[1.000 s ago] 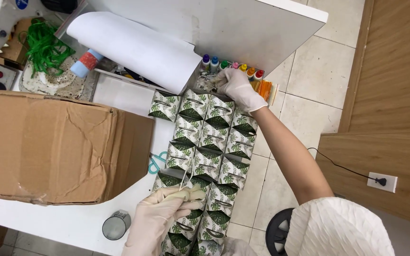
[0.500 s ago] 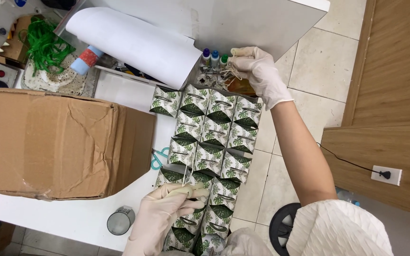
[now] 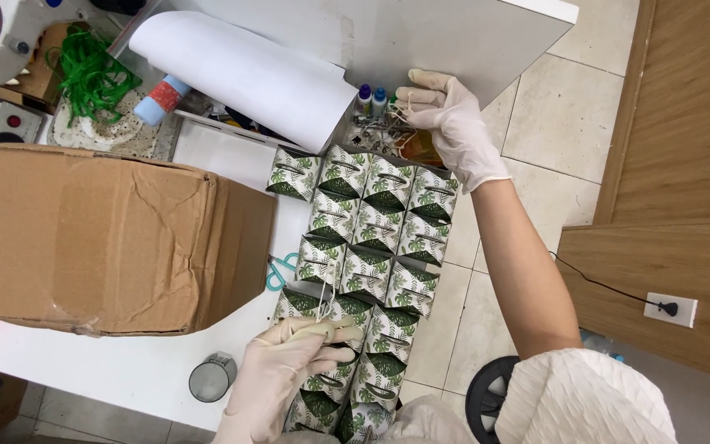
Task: The person removes shaped wax candles from silicone molds by hand, presses wax pieces into a star-shaped mold, and places finished candles on a shelf. They then trim the wicks of candles with a small tool and work through a row of packaged candles, trimming each wick.
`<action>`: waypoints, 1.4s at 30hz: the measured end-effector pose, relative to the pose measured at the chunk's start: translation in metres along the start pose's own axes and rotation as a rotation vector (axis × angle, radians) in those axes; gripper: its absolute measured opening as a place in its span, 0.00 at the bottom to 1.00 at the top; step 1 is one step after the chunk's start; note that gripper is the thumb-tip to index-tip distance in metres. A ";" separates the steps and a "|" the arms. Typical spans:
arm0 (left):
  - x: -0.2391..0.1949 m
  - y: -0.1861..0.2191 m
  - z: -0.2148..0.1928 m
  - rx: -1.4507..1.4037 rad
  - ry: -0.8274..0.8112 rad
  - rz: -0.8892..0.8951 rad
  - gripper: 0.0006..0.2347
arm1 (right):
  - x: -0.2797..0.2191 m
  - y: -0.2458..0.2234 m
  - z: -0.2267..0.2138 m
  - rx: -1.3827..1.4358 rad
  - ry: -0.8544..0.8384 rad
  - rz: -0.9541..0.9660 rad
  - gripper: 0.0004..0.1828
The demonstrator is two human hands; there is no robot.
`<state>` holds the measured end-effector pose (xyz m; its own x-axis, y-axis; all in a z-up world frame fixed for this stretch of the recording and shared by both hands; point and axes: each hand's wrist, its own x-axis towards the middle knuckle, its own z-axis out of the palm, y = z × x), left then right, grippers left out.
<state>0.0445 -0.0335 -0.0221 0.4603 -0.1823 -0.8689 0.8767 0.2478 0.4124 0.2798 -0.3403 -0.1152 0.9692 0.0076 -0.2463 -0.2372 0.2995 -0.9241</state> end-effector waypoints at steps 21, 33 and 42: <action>-0.006 -0.002 0.003 -0.049 -0.050 0.147 0.11 | -0.036 -0.018 0.002 -0.378 0.042 -0.116 0.32; -0.025 -0.002 0.024 -0.004 -0.104 0.113 0.09 | -0.020 -0.019 0.001 -0.045 0.224 -0.193 0.20; -0.026 0.002 0.003 -0.005 -0.004 0.079 0.09 | 0.013 0.026 -0.011 -1.040 -0.011 -0.283 0.11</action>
<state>0.0343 -0.0315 0.0024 0.5286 -0.1661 -0.8324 0.8368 0.2662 0.4783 0.2857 -0.3427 -0.1460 0.9971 0.0754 0.0137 0.0606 -0.6662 -0.7433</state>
